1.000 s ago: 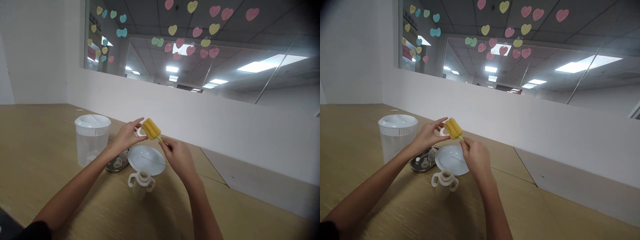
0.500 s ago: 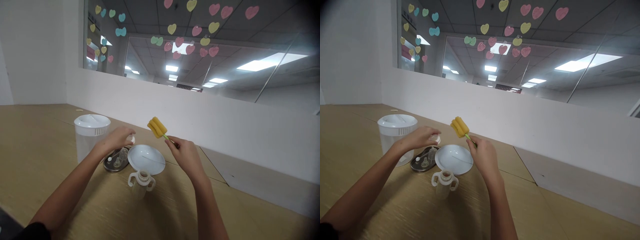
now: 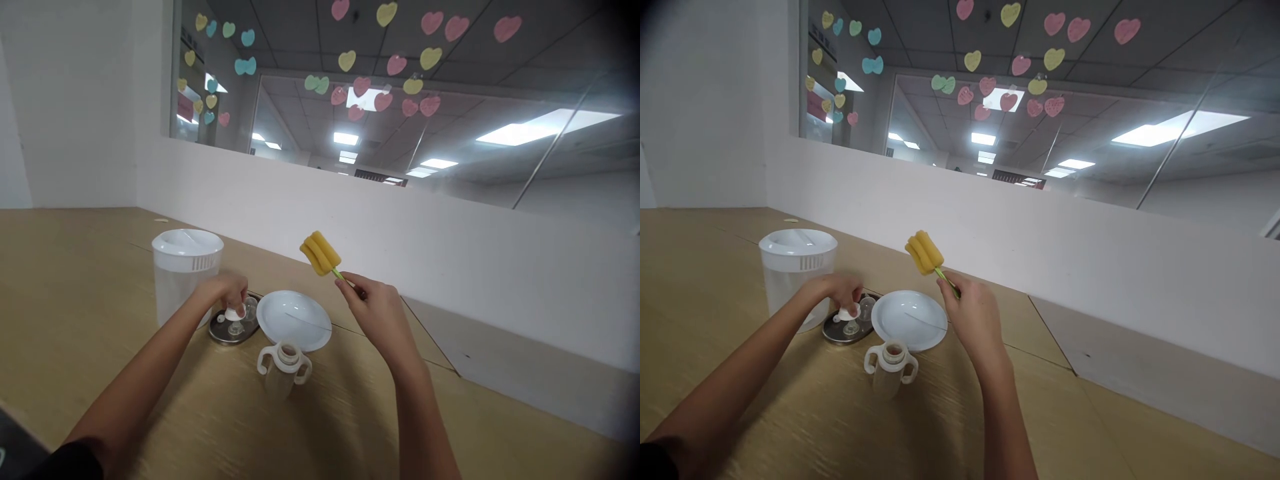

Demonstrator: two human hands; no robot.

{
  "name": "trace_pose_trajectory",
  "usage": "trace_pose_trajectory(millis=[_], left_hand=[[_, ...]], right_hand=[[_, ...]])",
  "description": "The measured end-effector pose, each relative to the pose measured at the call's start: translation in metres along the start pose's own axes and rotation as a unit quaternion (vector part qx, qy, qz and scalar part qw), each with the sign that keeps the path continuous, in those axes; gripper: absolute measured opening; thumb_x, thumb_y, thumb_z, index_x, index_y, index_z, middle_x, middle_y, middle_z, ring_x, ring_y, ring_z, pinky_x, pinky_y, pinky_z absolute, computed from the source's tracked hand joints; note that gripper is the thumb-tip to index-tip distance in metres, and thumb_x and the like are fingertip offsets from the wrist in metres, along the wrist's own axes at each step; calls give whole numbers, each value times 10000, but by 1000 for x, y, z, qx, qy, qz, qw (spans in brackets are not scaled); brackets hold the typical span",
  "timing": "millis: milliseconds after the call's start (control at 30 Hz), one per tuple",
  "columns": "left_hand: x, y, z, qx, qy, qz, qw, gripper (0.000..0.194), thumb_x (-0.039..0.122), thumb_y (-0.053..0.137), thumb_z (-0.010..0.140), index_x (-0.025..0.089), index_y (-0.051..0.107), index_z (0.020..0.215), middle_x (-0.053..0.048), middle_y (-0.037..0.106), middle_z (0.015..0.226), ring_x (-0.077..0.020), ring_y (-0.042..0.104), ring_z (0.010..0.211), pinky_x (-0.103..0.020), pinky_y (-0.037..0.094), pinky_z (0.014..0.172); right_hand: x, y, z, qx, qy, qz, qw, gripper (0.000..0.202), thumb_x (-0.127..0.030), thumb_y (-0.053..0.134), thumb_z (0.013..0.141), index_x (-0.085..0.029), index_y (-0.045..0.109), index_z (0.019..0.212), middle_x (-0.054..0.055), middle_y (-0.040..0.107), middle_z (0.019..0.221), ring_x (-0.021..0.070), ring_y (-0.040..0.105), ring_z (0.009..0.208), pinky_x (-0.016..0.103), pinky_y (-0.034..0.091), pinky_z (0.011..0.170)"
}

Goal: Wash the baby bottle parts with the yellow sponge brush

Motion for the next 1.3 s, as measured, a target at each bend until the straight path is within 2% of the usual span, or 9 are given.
trace_pose_trajectory(millis=[233, 467, 667, 800, 967, 1033, 1133, 1200, 1300], left_hand=[[-2, 32, 24, -47, -19, 17, 999, 256, 218, 769, 311, 151, 579, 469, -28, 567, 429, -203, 563, 462, -337, 463, 540], [5, 49, 27, -71, -35, 66, 995, 279, 153, 776, 293, 139, 507, 369, -68, 573, 434, -256, 580, 502, -391, 471, 538], [13, 42, 20, -66, -20, 105, 992, 288, 168, 795, 293, 147, 546, 437, -47, 611, 513, -245, 594, 567, -355, 480, 570], [21, 17, 3, -18, -5, 158, 987, 215, 178, 764, 424, 139, 631, 588, -86, 670, 698, -255, 614, 660, -326, 468, 603], [70, -21, -51, 150, 70, 173, 971, 258, 297, 557, 729, 148, 648, 919, -125, 653, 965, -250, 596, 879, -307, 429, 694], [102, -9, -71, 123, 183, 125, 967, 339, 404, 522, 756, 197, 623, 1005, -72, 648, 998, -212, 594, 882, -274, 420, 696], [138, 28, -92, 7, 317, 102, 943, 480, 518, 575, 681, 288, 572, 1103, -8, 622, 1062, -196, 582, 918, -241, 414, 675], [147, 46, -95, -32, 345, 125, 930, 529, 511, 638, 617, 291, 576, 1094, -9, 617, 1044, -207, 576, 924, -238, 413, 656], [151, 57, -91, -21, 347, 171, 922, 566, 409, 724, 550, 254, 577, 1074, -39, 598, 1035, -227, 558, 949, -257, 420, 690]], right_hand=[[0, 1, 0, -6, 10, -7, 1000, 326, -438, 407, 856, -233, 656, 803, -21, 492, 505, 119, 382, 475, 219, 232, 477], [-2, -1, -1, 1, -5, -7, 1000, 351, -426, 386, 871, -212, 628, 730, -17, 479, 505, 114, 369, 468, 224, 240, 483], [-2, -1, -1, -5, 1, -13, 1000, 340, -415, 398, 866, -210, 617, 708, -24, 474, 506, 107, 367, 470, 215, 230, 478], [0, -2, -1, -1, 10, -7, 1000, 311, -411, 416, 855, -218, 650, 784, -26, 471, 502, 110, 370, 468, 214, 234, 478], [0, -3, -1, 3, 8, 0, 1000, 306, -406, 416, 855, -231, 667, 864, -23, 483, 519, 112, 379, 473, 216, 244, 484], [0, -2, -1, 0, 10, -4, 1000, 303, -409, 425, 850, -224, 665, 841, -24, 480, 516, 109, 367, 470, 215, 241, 483], [-1, 0, -1, -6, 10, -10, 1000, 303, -410, 422, 852, -222, 649, 782, -32, 450, 494, 103, 339, 465, 207, 231, 479], [-1, 1, 0, -6, 8, -10, 1000, 306, -412, 415, 857, -224, 638, 767, -38, 426, 482, 101, 324, 461, 204, 226, 477], [-1, 2, 1, -7, 4, -11, 1000, 313, -413, 413, 858, -214, 617, 729, -41, 396, 475, 98, 303, 455, 206, 219, 472]])
Point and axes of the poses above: each hand's wrist, its own z-axis towards the middle knuckle, its own y-axis out of the palm, x = y × z, the point moved 9 cm from there along z, towards the middle knuckle
